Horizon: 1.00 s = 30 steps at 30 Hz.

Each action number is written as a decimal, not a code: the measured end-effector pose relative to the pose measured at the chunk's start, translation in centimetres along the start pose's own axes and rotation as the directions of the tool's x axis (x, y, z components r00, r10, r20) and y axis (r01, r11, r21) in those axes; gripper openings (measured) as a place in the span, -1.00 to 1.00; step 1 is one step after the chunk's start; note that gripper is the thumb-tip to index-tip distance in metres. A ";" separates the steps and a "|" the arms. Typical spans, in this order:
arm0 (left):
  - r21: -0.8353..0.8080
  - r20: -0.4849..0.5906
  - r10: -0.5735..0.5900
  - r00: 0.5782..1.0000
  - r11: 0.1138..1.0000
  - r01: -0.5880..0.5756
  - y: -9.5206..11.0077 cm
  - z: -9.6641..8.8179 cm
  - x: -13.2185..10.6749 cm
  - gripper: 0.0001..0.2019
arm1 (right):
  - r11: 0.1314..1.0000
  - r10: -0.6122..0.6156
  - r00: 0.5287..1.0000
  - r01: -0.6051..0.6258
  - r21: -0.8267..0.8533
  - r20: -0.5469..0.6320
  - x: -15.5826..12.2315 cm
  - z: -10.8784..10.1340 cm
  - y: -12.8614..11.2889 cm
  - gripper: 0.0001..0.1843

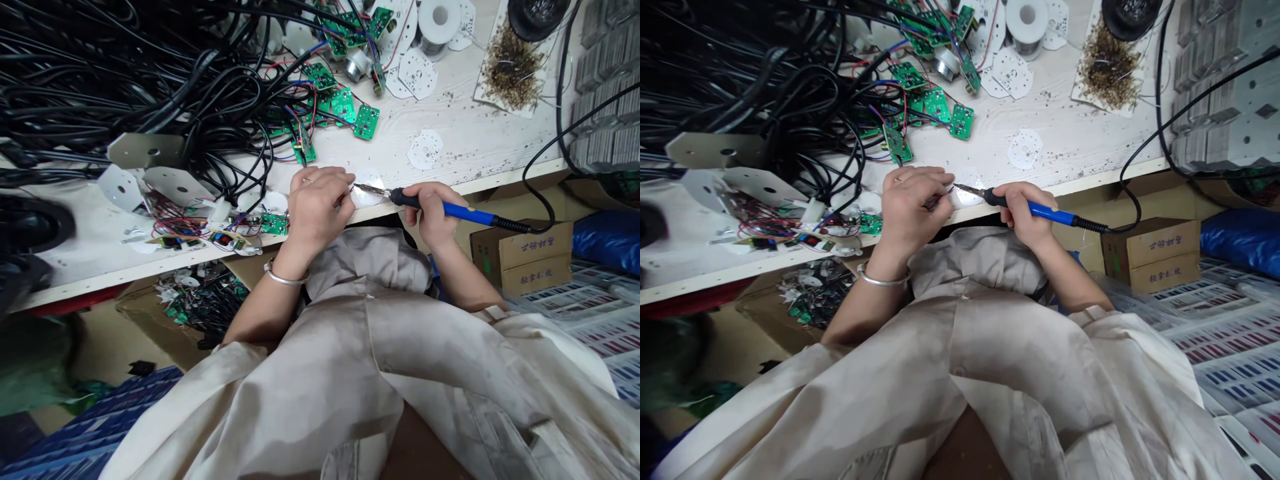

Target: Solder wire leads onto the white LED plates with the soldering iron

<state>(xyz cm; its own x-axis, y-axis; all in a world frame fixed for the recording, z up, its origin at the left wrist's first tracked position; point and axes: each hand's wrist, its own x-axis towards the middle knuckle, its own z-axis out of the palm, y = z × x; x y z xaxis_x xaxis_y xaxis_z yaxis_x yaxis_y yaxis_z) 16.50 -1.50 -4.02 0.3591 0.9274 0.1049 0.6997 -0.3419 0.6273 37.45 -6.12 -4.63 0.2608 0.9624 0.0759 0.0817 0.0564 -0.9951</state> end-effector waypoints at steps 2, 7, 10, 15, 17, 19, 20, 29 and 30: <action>0.001 0.011 -0.005 1.000 1.000 0.005 0.0 -0.1 0.0 -0.87 | 0.999 0.016 1.000 -0.016 -0.028 0.009 0.1 0.0 0.0 -0.53; 0.012 0.015 0.005 1.000 1.000 -0.006 0.1 -0.2 0.0 -0.87 | 1.000 -0.011 1.000 0.010 -0.017 -0.021 0.0 0.0 0.1 -0.54; 0.020 0.018 0.002 1.000 1.000 -0.003 0.0 -0.1 0.0 -0.88 | 0.998 -0.056 0.991 0.055 -0.005 -0.118 -0.1 0.2 0.1 -0.52; 0.020 -0.032 0.045 0.998 0.999 -0.045 -0.3 0.0 -0.1 -0.87 | 0.979 -0.205 0.922 0.189 -0.079 -0.329 1.1 -0.7 0.6 -0.51; 0.016 -0.064 0.082 0.995 0.997 -0.081 -0.6 0.0 -0.1 -0.87 | 0.958 -0.285 0.853 0.247 -0.144 -0.437 2.4 -2.1 0.9 -0.53; 0.017 -0.085 0.119 0.989 0.993 -0.118 -1.1 0.1 -0.1 -0.89 | 0.941 -0.336 0.778 0.252 -0.226 -0.531 3.9 -4.0 1.2 -0.55; 0.019 -0.089 0.135 0.987 0.991 -0.134 -1.3 0.1 0.0 -0.90 | 0.935 -0.350 0.747 0.235 -0.267 -0.566 4.6 -5.1 1.4 -0.55; 0.148 -0.022 0.313 0.949 0.940 -0.307 -2.6 0.1 -0.1 -0.84 | 0.930 -0.311 0.737 0.106 -0.353 -0.600 8.6 -9.8 3.4 -0.45; 0.164 -0.010 0.335 0.942 0.930 -0.329 -2.6 -0.1 -0.2 -0.83 | 0.928 -0.321 0.723 0.109 -0.357 -0.612 8.7 -9.7 3.4 -0.45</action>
<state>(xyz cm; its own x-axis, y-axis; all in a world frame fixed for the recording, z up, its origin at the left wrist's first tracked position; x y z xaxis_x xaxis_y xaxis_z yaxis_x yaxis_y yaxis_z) 14.61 -0.76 -5.60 0.5665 0.7609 0.3163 0.6341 -0.6477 0.4225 49.32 -0.12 -6.77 0.7513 0.5146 0.4132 0.4479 0.0623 -0.8919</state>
